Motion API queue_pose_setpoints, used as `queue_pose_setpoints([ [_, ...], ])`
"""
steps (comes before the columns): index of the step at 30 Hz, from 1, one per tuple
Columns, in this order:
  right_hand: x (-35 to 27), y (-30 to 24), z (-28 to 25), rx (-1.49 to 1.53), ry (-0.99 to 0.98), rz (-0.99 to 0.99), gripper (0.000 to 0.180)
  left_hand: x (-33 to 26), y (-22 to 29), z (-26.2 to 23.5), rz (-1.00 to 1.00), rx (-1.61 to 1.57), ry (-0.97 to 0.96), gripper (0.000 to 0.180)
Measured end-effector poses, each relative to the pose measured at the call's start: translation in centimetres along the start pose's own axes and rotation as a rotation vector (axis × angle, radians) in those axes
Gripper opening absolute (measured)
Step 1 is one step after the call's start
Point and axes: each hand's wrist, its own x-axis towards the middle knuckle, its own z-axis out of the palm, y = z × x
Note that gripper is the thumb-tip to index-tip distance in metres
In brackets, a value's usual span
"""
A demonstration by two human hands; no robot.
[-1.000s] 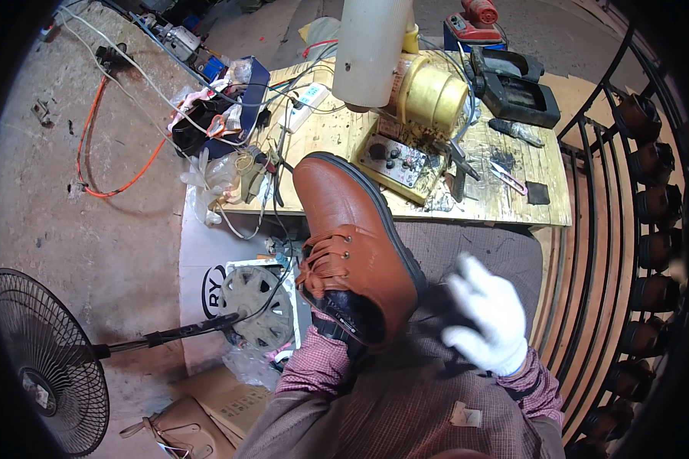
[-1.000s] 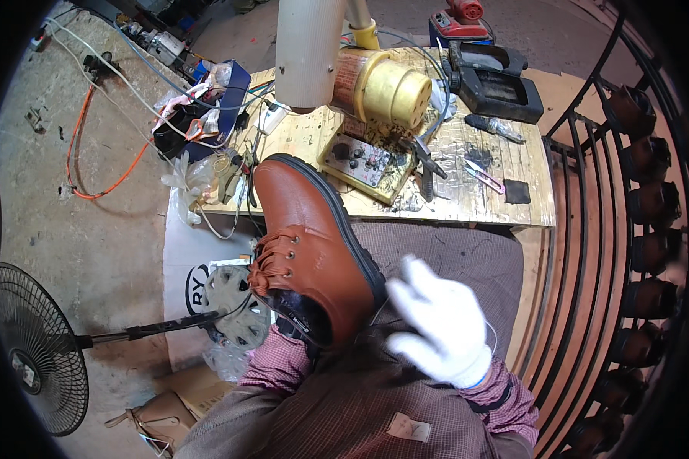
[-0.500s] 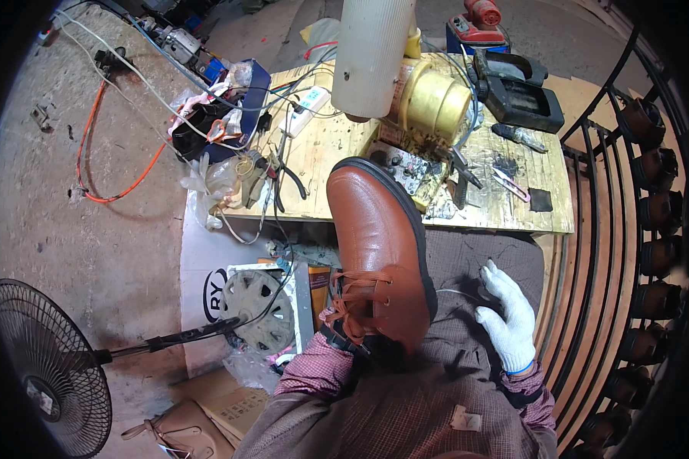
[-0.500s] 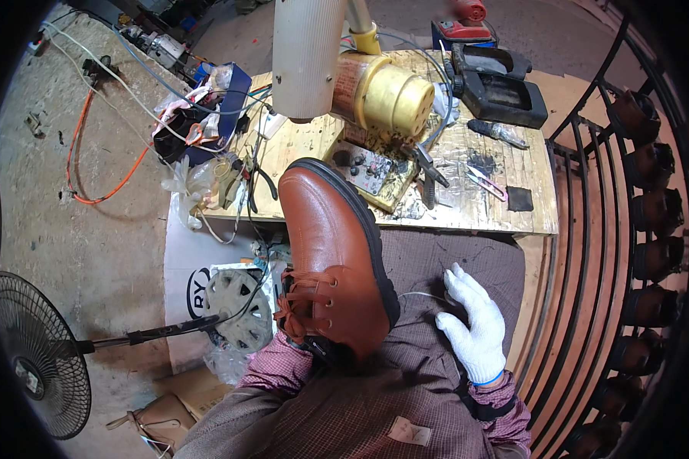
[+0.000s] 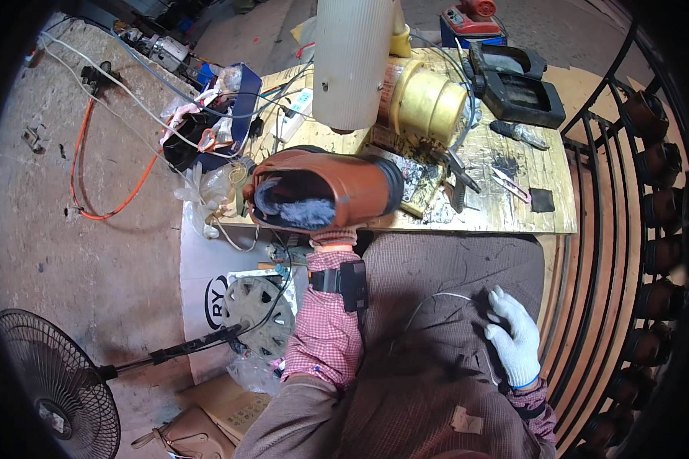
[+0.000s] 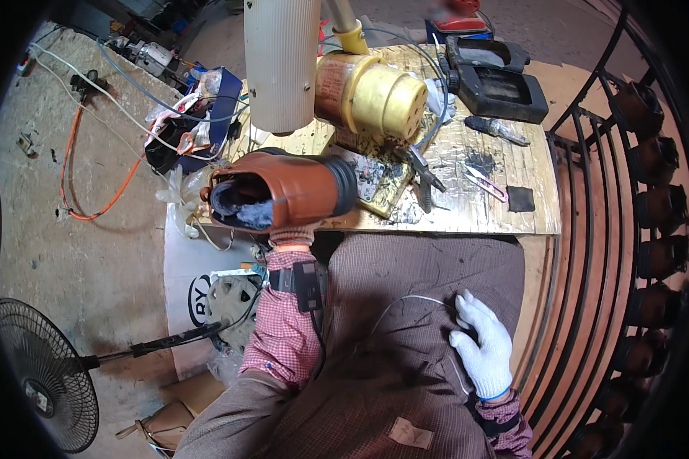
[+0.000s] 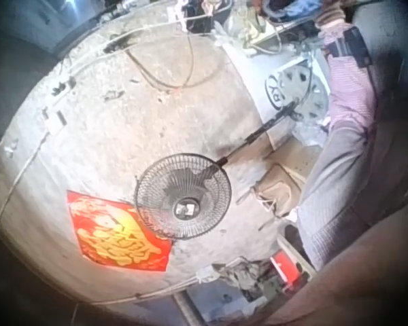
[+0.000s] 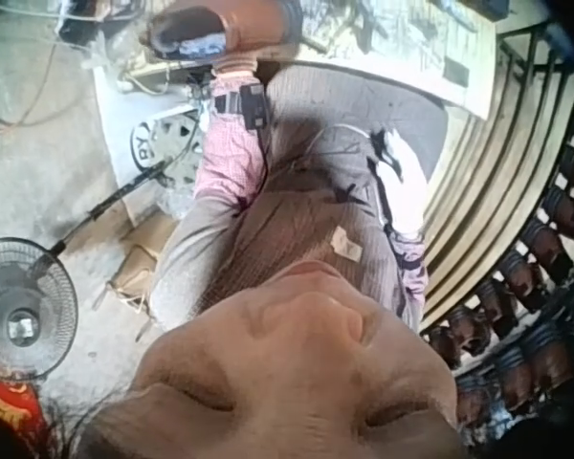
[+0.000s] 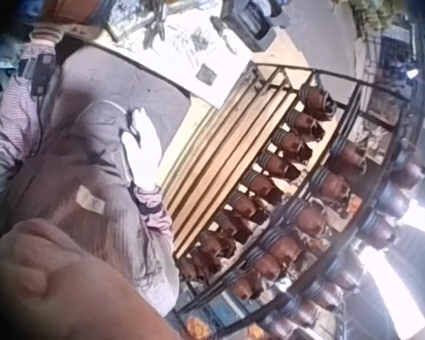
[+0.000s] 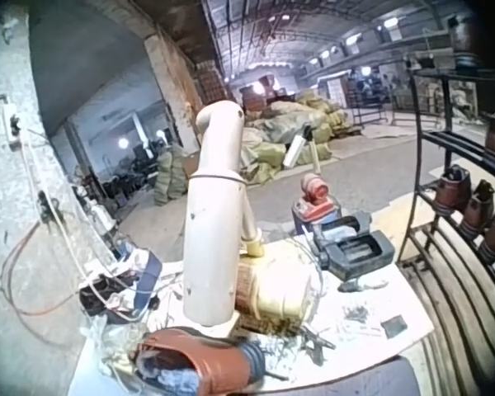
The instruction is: Inspecting, cleaning, or applying finishing touches to brown shoes and organizing them on a industrial rack.
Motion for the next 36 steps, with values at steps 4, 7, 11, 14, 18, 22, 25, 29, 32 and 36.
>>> queue_pose_setpoints([
  [4, -0.2, 0.1, -0.2, -0.003, -0.021, -0.024, 0.052, 0.4, -1.8, -2.1, -0.062, -0.111, 0.117, 0.086],
  [7, 0.2, -0.2, -0.3, -0.063, -0.035, -0.06, 0.053, 0.7, -2.0, -3.0, -0.119, -0.165, 0.105, 0.083],
  [11, 0.8, -2.3, 0.4, -0.126, -0.045, -0.233, 0.057, 0.0, -2.0, -1.3, -0.125, 0.003, 0.225, 0.081],
  [14, 1.9, -4.9, 1.1, -0.511, -0.036, -0.548, 0.065, 2.2, 3.0, -1.1, 0.033, -0.141, 0.196, 0.082],
  [18, 3.8, -11.3, 1.8, -0.624, -0.426, -0.735, 0.067, -0.4, 3.1, -1.2, 0.111, -0.269, 0.116, 0.084],
  [22, 2.3, -11.1, 3.1, -0.658, -0.367, -0.849, 0.07, -3.0, 0.5, -0.2, 0.081, -0.368, -0.023, 0.085],
  [25, 1.3, -9.0, 3.0, -0.699, -0.235, -0.757, 0.069, -7.1, 0.9, 2.8, 0.082, -0.454, -0.093, 0.086],
  [29, 0.0, -7.5, 3.1, -0.671, -0.17, -0.701, 0.065, -8.8, -1.5, 2.7, 0.049, -0.598, -0.117, 0.088],
  [32, -0.9, -7.3, 2.7, -0.673, -0.114, -0.665, 0.065, -6.9, -1.4, 1.8, 0.086, -0.719, -0.158, 0.089],
  [36, -1.9, -6.3, 2.1, -0.679, -0.09, -0.638, 0.066, -10.3, -1.9, 3.1, 0.152, -0.867, -0.239, 0.091],
])
